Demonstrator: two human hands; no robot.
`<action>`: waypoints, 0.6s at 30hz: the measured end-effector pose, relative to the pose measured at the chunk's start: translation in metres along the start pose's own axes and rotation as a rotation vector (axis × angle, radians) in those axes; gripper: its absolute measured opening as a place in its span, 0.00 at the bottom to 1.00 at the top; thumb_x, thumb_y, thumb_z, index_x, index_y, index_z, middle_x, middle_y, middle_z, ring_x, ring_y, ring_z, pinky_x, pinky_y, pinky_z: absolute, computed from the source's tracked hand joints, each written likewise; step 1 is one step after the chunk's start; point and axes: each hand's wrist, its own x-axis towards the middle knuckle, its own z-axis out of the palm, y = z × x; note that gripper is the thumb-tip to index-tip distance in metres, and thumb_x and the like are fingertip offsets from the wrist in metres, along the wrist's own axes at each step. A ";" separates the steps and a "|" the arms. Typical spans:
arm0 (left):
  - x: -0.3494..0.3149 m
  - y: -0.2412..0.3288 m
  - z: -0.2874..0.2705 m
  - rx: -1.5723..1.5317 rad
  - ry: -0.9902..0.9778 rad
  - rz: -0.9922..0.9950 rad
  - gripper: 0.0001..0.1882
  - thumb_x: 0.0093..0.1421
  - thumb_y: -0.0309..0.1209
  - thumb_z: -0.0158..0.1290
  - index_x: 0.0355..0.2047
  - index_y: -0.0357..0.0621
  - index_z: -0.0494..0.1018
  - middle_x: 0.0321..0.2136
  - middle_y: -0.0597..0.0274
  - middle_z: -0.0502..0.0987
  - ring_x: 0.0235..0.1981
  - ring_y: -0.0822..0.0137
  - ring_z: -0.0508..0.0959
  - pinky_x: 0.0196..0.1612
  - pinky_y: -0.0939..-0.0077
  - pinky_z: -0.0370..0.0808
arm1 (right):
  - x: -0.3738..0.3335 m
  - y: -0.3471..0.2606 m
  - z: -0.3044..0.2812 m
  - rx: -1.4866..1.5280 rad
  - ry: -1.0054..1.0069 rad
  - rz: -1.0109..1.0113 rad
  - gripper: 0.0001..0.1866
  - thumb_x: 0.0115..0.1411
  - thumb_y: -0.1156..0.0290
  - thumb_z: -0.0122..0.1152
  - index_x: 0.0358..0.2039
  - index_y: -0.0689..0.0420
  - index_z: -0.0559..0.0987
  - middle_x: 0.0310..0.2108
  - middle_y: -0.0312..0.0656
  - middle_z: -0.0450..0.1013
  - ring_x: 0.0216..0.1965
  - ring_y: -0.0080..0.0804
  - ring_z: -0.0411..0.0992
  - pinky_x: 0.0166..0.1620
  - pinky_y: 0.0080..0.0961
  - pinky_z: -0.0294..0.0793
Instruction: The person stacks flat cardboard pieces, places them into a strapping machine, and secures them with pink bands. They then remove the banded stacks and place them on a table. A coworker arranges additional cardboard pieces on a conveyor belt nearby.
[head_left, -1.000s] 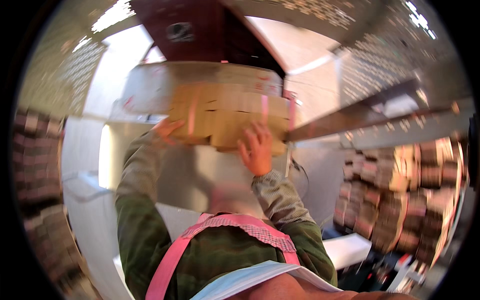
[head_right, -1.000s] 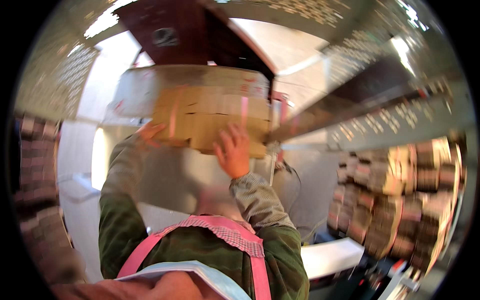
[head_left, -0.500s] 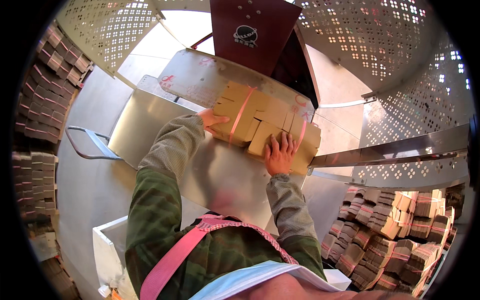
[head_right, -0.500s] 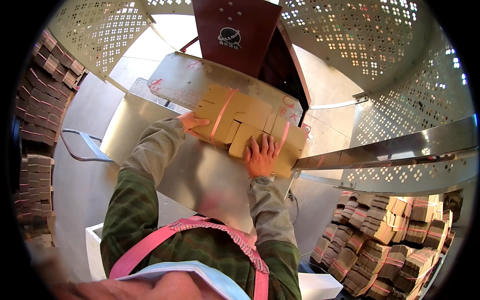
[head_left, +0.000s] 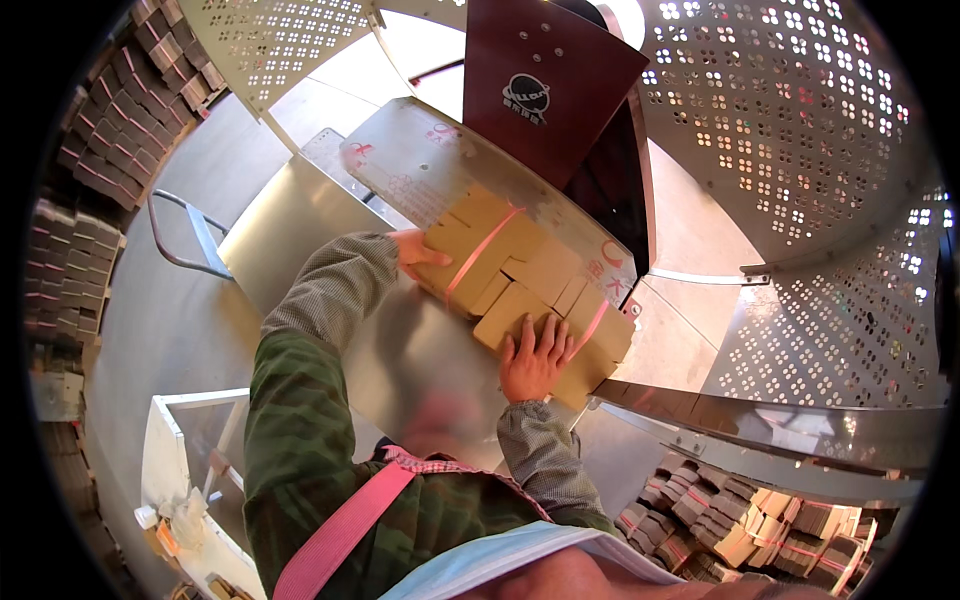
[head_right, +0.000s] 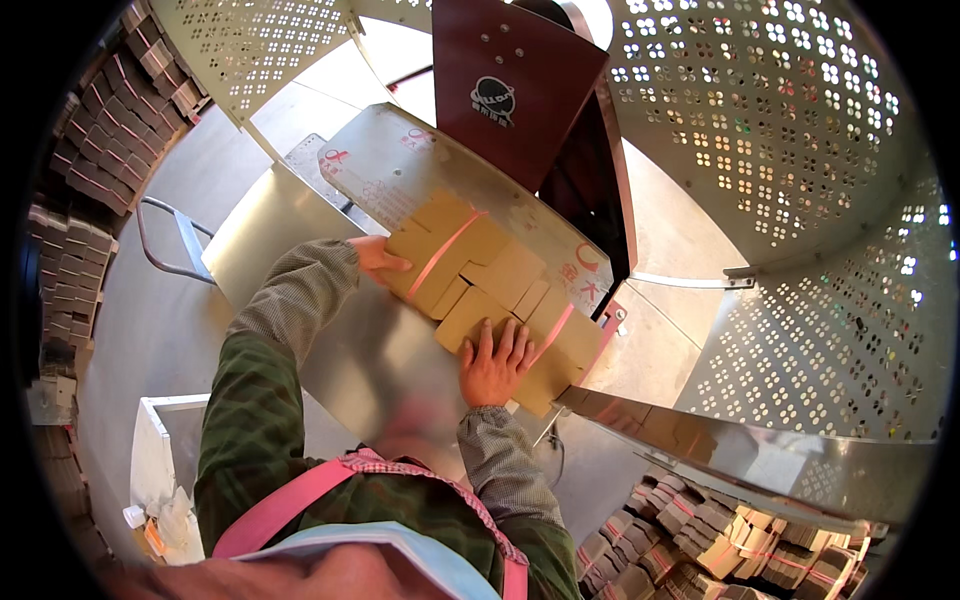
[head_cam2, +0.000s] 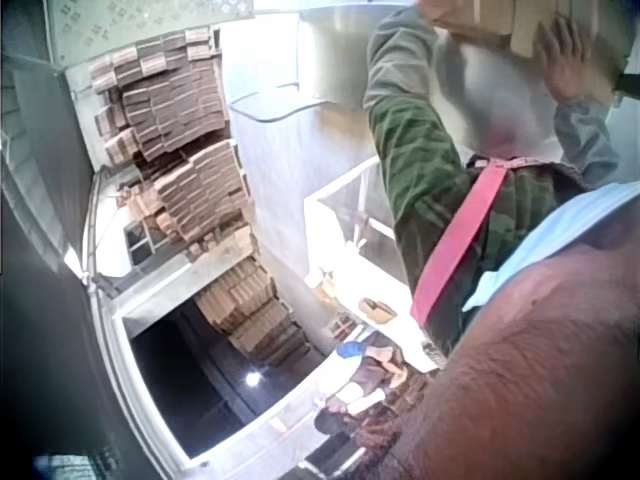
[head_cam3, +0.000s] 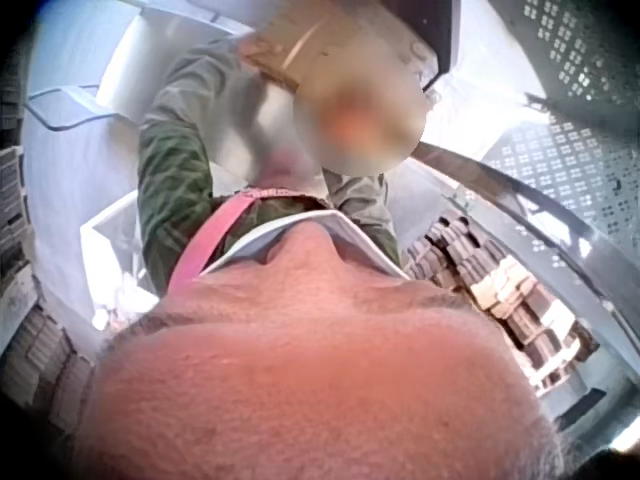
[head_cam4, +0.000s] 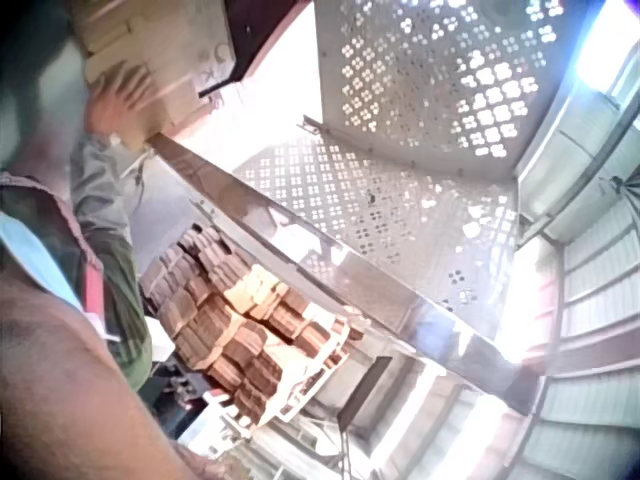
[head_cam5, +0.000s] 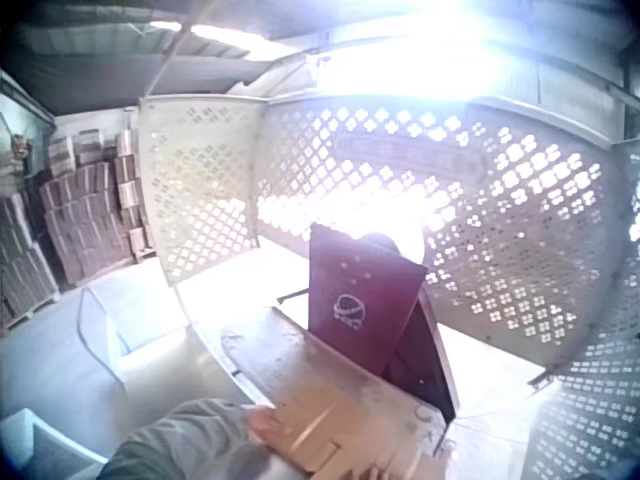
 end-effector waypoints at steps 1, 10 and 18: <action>-0.001 -0.001 -0.001 0.012 -0.001 -0.003 0.36 0.51 0.48 0.59 0.58 0.54 0.61 0.52 0.64 0.69 0.51 0.65 0.71 0.42 0.67 0.77 | 0.001 0.000 0.001 0.010 -0.002 -0.001 0.22 0.55 0.57 0.56 0.50 0.48 0.72 0.56 0.48 0.61 0.61 0.49 0.53 0.63 0.47 0.47; 0.012 -0.005 -0.007 0.034 -0.035 0.004 0.37 0.50 0.50 0.59 0.58 0.54 0.60 0.52 0.63 0.69 0.51 0.64 0.70 0.43 0.66 0.77 | 0.002 0.001 0.003 0.030 0.024 0.009 0.23 0.54 0.57 0.56 0.50 0.48 0.72 0.57 0.48 0.60 0.60 0.49 0.54 0.62 0.47 0.47; 0.018 -0.001 -0.007 0.058 -0.040 0.026 0.35 0.51 0.50 0.59 0.57 0.57 0.61 0.50 0.64 0.70 0.50 0.63 0.71 0.43 0.63 0.77 | -0.003 0.005 0.012 0.051 0.046 0.055 0.23 0.53 0.58 0.57 0.49 0.49 0.73 0.57 0.47 0.60 0.61 0.47 0.53 0.62 0.46 0.47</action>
